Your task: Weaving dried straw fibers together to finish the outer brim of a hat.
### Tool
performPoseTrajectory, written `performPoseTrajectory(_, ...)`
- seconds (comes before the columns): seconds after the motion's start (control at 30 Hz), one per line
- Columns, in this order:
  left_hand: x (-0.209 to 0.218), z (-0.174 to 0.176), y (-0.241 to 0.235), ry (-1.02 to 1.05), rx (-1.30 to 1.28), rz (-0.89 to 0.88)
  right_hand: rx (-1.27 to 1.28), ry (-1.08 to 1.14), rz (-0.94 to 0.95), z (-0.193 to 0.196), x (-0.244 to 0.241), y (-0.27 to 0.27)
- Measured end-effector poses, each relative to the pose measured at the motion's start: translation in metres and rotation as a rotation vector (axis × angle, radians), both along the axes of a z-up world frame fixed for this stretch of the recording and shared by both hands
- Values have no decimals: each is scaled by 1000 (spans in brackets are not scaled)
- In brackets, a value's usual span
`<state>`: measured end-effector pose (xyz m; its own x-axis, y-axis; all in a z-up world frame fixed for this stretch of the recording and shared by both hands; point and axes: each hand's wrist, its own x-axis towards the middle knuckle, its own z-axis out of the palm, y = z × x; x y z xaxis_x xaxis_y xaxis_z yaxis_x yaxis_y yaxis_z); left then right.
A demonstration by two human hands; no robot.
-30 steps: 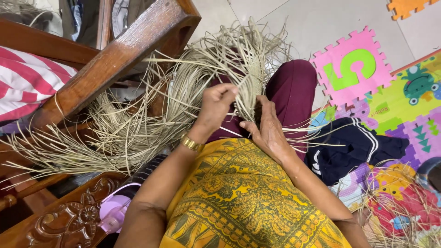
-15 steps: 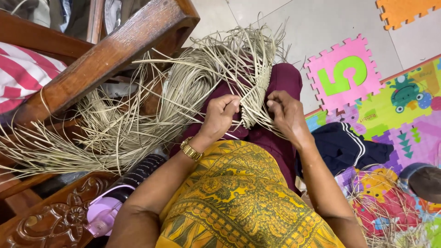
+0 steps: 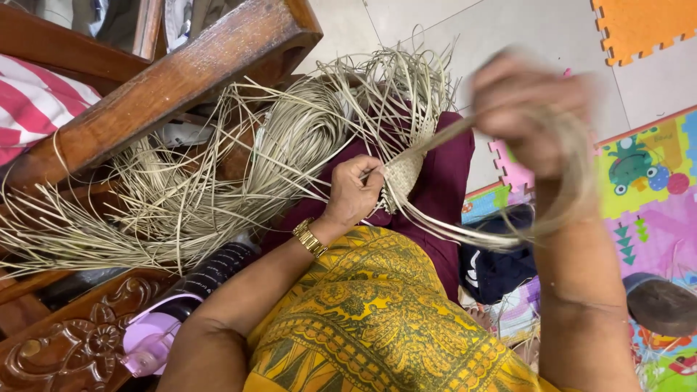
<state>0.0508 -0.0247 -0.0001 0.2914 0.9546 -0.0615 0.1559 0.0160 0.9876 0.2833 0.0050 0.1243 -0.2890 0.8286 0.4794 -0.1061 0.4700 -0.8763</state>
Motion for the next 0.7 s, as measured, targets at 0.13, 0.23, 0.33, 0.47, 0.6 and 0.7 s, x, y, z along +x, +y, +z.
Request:
performPoseTrajectory(0.13, -6, 9, 7, -94, -73, -148, -301, 81, -285, 11, 24, 3)
performPoseTrajectory(0.23, -6, 8, 5, -119, -77, -99, -438, -96, -211, -81, 1, 1)
performPoseTrajectory(0.33, -3, 3, 2, -76, 42, -29, -272, -330, -78, -105, -36, -13)
performPoseTrajectory(0.47, -3, 4, 2, 139, 412, -34, -134, -467, -131, -99, -55, -21)
performPoseTrajectory(0.6, -2, 8, -1, 92, 264, -80, -119, -307, -133, -108, -51, -31)
performPoseTrajectory(0.7, -1, 4, -1, -110, -56, -62, -125, -281, -76, -112, -45, -38)
